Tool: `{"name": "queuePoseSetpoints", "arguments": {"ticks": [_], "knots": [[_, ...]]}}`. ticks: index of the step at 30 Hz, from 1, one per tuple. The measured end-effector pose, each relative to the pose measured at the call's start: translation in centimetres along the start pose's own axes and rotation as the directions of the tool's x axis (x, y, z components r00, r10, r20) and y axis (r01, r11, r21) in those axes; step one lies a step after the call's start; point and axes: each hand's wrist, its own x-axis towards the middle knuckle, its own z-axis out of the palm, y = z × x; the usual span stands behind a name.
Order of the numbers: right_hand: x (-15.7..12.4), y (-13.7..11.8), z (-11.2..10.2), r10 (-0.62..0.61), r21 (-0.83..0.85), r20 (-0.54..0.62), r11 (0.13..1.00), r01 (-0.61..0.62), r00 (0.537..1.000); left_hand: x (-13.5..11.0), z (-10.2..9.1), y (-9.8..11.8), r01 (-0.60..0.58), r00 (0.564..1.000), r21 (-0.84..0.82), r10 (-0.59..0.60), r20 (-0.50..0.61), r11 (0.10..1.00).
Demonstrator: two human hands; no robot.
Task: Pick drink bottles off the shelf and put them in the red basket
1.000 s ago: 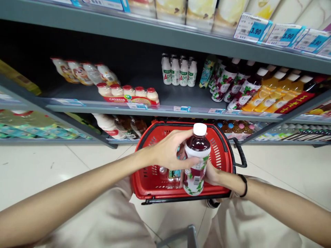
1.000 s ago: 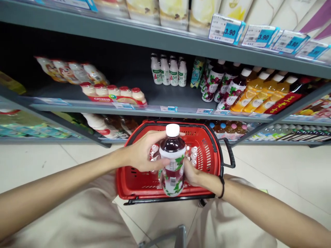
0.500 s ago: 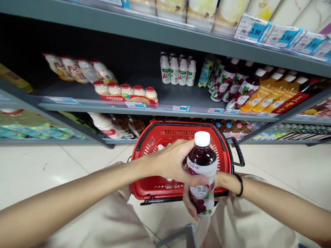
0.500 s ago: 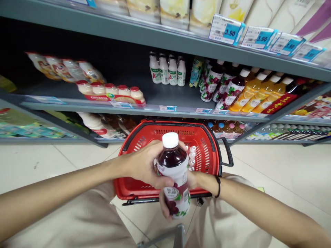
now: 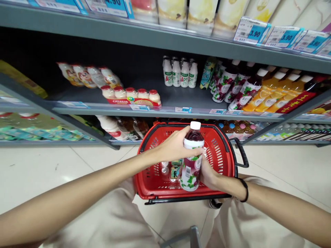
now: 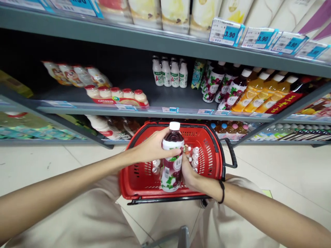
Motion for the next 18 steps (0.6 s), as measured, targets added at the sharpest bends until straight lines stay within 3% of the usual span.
{"name": "queuePoseSetpoints", "arguments": {"ticks": [4, 7, 12, 15, 18], "knots": [[0.6, -0.3, -0.2, 0.038, 0.042, -0.062, 0.998, -0.035, 0.997, 0.2, 0.4, -0.5, 0.088, 0.996, 0.044, -0.087, -0.019, 0.995], [0.8, -1.0, -0.6, 0.038, 0.018, -0.007, 0.999, -0.038, 0.999, 0.1, 0.7, -0.6, 0.099, 0.993, -0.007, -0.099, -0.056, 0.995], [0.1, -2.9, -0.7, 0.033, -0.061, 0.255, 0.998, -0.018, 0.966, 0.2, 0.4, 0.0, 0.074, 0.98, -0.34, -0.132, -0.151, 0.937], [-0.5, -3.1, -0.5, 0.042, -0.015, 0.397, 0.999, -0.039, 0.917, 0.2, 0.2, 0.1, 0.046, 0.96, -0.521, -0.182, -0.213, 0.852], [-0.7, -2.3, -0.3, 0.105, -0.01, 0.528, 0.993, -0.118, 0.843, 0.1, 0.2, 0.0, 0.029, 0.973, -0.567, -0.154, -0.173, 0.823]]}}
